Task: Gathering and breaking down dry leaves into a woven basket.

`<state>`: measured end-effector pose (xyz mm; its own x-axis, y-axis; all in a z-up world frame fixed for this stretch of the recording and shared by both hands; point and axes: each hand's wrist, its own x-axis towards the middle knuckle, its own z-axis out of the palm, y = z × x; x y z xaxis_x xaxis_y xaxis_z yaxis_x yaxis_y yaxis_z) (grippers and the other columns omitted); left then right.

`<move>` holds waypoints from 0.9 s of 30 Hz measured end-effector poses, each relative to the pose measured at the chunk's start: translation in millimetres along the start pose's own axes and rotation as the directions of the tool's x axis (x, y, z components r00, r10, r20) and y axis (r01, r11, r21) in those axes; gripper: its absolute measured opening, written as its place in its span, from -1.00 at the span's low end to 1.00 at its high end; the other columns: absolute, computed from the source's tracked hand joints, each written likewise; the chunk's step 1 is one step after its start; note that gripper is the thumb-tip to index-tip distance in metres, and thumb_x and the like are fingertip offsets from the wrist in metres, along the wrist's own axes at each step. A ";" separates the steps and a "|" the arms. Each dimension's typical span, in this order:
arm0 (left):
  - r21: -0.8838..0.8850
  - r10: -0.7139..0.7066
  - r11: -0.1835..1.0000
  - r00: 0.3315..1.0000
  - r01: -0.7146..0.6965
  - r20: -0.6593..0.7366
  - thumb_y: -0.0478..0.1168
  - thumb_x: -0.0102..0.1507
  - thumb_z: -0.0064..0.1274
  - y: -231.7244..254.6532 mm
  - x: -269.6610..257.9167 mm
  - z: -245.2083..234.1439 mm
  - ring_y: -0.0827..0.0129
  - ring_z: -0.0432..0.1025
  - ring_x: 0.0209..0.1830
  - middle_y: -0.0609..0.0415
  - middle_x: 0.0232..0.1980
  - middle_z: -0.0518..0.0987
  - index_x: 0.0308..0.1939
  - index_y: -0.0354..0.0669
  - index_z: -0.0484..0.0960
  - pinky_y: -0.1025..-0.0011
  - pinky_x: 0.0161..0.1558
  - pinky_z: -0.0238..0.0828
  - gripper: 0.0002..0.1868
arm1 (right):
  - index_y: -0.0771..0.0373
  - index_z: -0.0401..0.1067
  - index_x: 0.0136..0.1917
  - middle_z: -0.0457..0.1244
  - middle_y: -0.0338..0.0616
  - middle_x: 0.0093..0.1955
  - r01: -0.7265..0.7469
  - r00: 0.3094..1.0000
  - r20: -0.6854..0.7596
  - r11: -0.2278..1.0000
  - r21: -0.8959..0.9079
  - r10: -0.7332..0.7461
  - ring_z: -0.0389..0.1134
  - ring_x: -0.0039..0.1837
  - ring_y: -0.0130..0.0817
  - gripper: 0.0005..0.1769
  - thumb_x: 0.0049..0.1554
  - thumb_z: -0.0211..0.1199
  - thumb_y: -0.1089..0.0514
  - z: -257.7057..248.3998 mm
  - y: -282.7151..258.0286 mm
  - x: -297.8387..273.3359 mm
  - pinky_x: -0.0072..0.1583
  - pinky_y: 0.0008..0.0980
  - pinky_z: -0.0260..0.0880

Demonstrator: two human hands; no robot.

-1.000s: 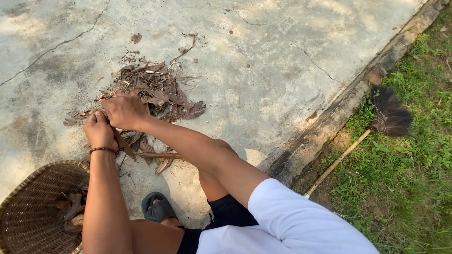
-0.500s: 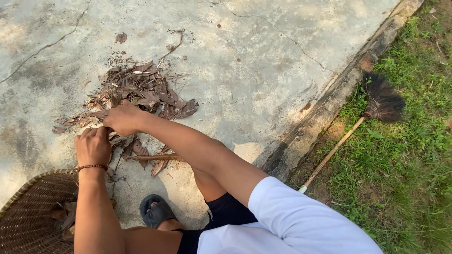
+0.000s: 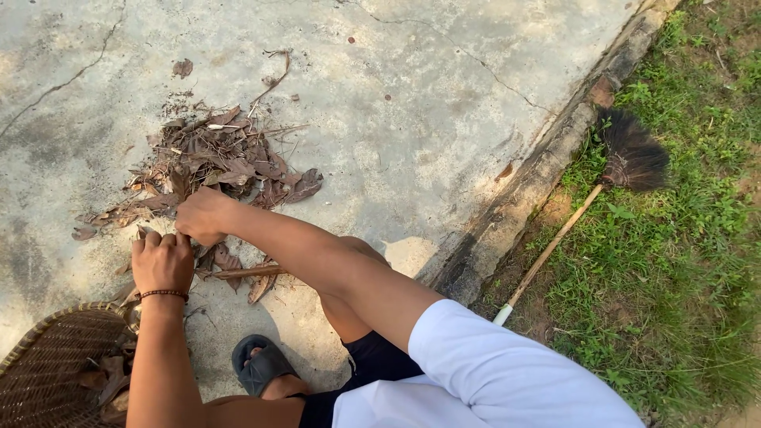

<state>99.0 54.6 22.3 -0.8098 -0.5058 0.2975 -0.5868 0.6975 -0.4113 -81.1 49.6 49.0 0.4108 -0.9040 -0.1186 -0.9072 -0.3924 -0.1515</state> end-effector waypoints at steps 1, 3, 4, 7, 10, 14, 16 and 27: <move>0.000 0.003 1.000 1.000 -0.003 -0.001 -0.20 0.41 -0.04 -0.8 0.2 1.1 0.31 0.50 -0.12 0.16 -0.26 0.66 -0.22 -0.04 0.67 0.32 -0.03 0.31 -0.81 | 0.13 0.51 -0.34 0.37 -0.10 -0.22 -0.003 1.000 -0.002 1.000 0.001 0.003 0.43 -0.12 -0.15 -0.85 -0.02 0.12 0.20 10.8 4.3 9.8 -0.09 -0.10 0.44; 0.026 -0.047 0.999 0.997 0.045 0.055 -0.20 0.49 -0.05 -1.4 -1.3 2.9 0.32 0.51 -0.15 0.14 -0.29 0.68 -0.19 -0.04 0.68 0.34 -0.03 0.31 -0.78 | 0.18 0.33 -0.39 0.25 -0.22 -0.34 -0.014 0.997 0.075 0.998 0.058 0.010 0.33 -0.30 -0.37 -0.83 0.01 0.02 0.32 33.2 11.7 28.7 -0.26 -0.28 0.45; 0.026 -0.047 0.999 0.997 0.046 0.054 -0.20 0.49 -0.05 -2.2 -1.1 4.1 0.32 0.51 -0.15 0.14 -0.29 0.68 -0.19 -0.04 0.68 0.34 -0.03 0.31 -0.78 | 0.18 0.33 -0.39 0.25 -0.22 -0.34 -0.014 0.997 0.075 0.998 0.057 0.010 0.33 -0.30 -0.37 -0.83 0.01 0.02 0.32 25.3 7.7 23.5 -0.26 -0.28 0.45; 0.079 -0.064 0.996 0.985 0.051 0.161 -0.20 0.47 -0.06 -9.8 -7.8 14.4 0.34 0.53 -0.12 0.15 -0.25 0.70 -0.26 -0.01 0.67 0.38 -0.03 0.31 -0.75 | 0.16 0.25 -0.47 0.13 -0.29 -0.43 0.028 0.995 0.092 0.999 -0.028 -0.025 0.20 -0.36 -0.45 -0.77 -0.01 0.02 0.33 12.9 -7.6 15.9 -0.24 -0.32 0.35; 0.167 -0.157 0.982 0.884 0.091 0.440 -0.18 0.41 -0.05 -29.5 -22.7 31.2 0.37 0.58 -0.12 0.14 -0.28 0.73 -0.27 0.00 0.71 0.39 -0.04 0.34 -0.76 | 0.16 0.26 -0.43 0.13 -0.29 -0.46 0.077 0.992 0.080 0.976 0.203 -0.095 0.17 -0.41 -0.39 -0.75 -0.05 -0.05 0.44 14.2 -15.4 16.8 -0.33 -0.30 0.36; 0.038 -0.442 0.887 0.824 0.459 0.354 -0.22 0.48 0.05 -66.5 -52.6 33.2 0.27 0.58 -0.15 0.04 -0.26 0.74 -0.23 -0.07 0.75 0.30 -0.07 0.39 -0.78 | 0.23 0.33 -0.39 0.23 -0.16 -0.41 0.123 0.992 -0.028 0.989 0.084 -0.121 0.34 -0.33 -0.35 -0.82 -0.16 0.01 0.46 6.5 -3.9 9.5 -0.29 -0.27 0.41; -0.038 -0.572 0.785 0.748 0.618 0.337 -0.22 0.48 0.10 -80.5 -66.6 36.7 0.20 0.56 -0.20 -0.03 -0.25 0.72 -0.15 -0.13 0.77 0.24 -0.12 0.40 -0.83 | 0.25 0.36 -0.38 0.26 -0.11 -0.40 0.130 0.992 -0.013 0.986 0.102 -0.129 0.41 -0.30 -0.34 -0.81 -0.17 0.01 0.47 7.0 4.3 0.5 -0.26 -0.29 0.46; -0.877 -0.857 -0.475 -0.266 0.077 0.441 -0.11 0.35 0.05 -103.3 -131.1 70.8 0.45 0.50 -0.49 0.08 -0.33 0.72 -0.22 -0.29 0.69 0.27 -0.37 0.56 -0.71 | 0.18 0.60 0.04 0.37 0.09 0.08 -0.027 0.856 -0.453 0.896 0.444 0.250 0.32 0.22 0.12 -0.81 0.18 0.44 0.09 38.3 48.1 9.0 0.24 0.09 0.26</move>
<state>265.8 12.9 -35.2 0.7183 -0.6875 -0.1065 0.2162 0.0750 0.9735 -117.6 29.1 3.0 0.0838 -0.9485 0.3056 -0.7835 -0.2522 -0.5679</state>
